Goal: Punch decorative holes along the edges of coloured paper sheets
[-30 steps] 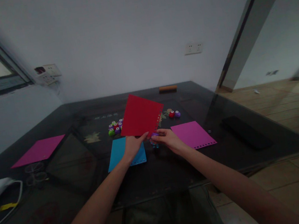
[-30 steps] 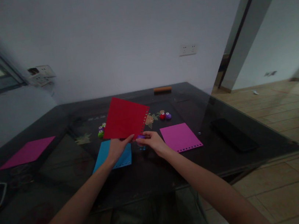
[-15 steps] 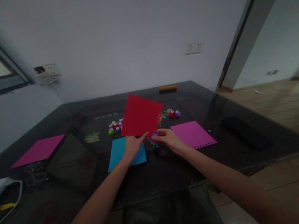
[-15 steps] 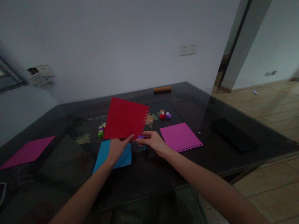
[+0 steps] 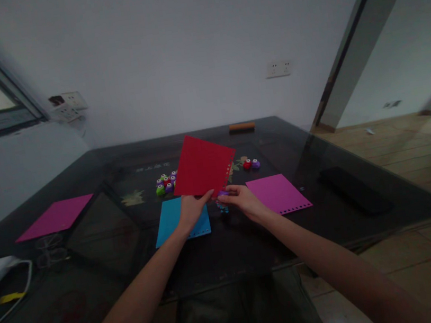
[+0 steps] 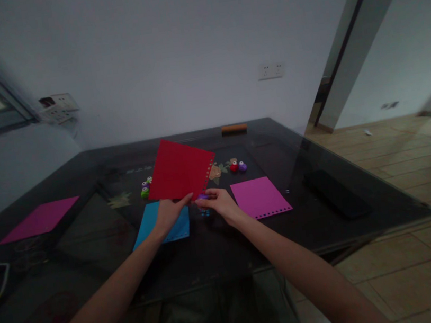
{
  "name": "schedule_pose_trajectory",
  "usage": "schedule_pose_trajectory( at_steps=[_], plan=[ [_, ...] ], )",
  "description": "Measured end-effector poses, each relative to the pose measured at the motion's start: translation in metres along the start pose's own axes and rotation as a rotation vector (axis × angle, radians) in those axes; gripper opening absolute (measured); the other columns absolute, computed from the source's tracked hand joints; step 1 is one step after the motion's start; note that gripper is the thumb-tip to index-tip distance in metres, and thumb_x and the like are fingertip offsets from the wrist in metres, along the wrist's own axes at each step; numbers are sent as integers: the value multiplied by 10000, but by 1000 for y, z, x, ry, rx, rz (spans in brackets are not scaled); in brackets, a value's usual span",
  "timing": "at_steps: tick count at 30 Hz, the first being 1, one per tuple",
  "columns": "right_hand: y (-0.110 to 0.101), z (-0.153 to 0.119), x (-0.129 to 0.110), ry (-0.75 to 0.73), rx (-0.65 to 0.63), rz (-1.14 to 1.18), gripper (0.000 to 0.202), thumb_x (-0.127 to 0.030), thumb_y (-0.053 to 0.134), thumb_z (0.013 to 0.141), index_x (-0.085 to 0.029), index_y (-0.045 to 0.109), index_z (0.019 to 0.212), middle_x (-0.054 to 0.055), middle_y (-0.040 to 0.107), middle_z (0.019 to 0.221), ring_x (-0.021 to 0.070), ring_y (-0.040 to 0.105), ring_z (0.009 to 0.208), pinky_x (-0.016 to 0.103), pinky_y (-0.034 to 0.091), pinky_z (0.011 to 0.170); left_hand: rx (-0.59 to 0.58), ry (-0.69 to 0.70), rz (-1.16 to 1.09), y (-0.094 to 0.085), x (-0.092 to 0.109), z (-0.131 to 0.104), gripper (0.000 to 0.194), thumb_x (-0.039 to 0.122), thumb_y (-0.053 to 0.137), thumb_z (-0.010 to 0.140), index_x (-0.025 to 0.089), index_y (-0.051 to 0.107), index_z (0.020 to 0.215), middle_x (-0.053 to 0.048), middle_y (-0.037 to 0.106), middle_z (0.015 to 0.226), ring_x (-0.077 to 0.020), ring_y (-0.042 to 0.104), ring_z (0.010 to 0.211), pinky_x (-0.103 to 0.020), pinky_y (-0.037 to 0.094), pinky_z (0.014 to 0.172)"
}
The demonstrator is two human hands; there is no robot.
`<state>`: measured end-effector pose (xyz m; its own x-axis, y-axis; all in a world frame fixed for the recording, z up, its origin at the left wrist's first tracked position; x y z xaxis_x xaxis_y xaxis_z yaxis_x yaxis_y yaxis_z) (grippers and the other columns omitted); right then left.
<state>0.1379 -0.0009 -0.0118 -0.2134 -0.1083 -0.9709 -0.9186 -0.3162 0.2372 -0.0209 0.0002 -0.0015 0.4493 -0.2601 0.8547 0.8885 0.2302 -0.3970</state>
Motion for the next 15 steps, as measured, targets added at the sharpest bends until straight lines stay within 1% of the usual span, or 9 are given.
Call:
schedule_pose_trajectory(
  at_steps=[3,8,15],
  plan=[
    [0,1,1,-7,-7,1,356,-304,764,554,-174,639,862,57,682,864,174,629,784,364,462,834,8,-5,11,0,1,0,191,350,624,673,173,642,742,-87,703,850,-231,642,814,-346,465,804],
    [-2,2,4,-20,-21,-2,374,-319,762,560,-178,637,883,61,680,896,181,629,813,368,462,843,13,-9,19,1,-1,1,220,355,630,666,180,648,799,-76,704,831,-237,626,894,-351,448,843],
    [-3,3,6,-22,-19,12,365,-301,763,555,-174,635,873,66,678,884,187,630,815,378,456,848,11,17,32,1,-5,2,263,371,624,674,176,650,848,-79,700,868,-227,633,865,-340,451,830]
  ],
)
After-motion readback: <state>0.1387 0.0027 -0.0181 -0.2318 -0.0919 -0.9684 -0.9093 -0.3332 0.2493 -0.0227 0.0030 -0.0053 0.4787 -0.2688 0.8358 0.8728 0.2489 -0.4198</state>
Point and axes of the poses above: each hand's wrist, its own z-axis towards the middle knuckle, its own y-axis out of the palm, x = y × z, the point moved 1 cm from there along z, towards the middle knuckle
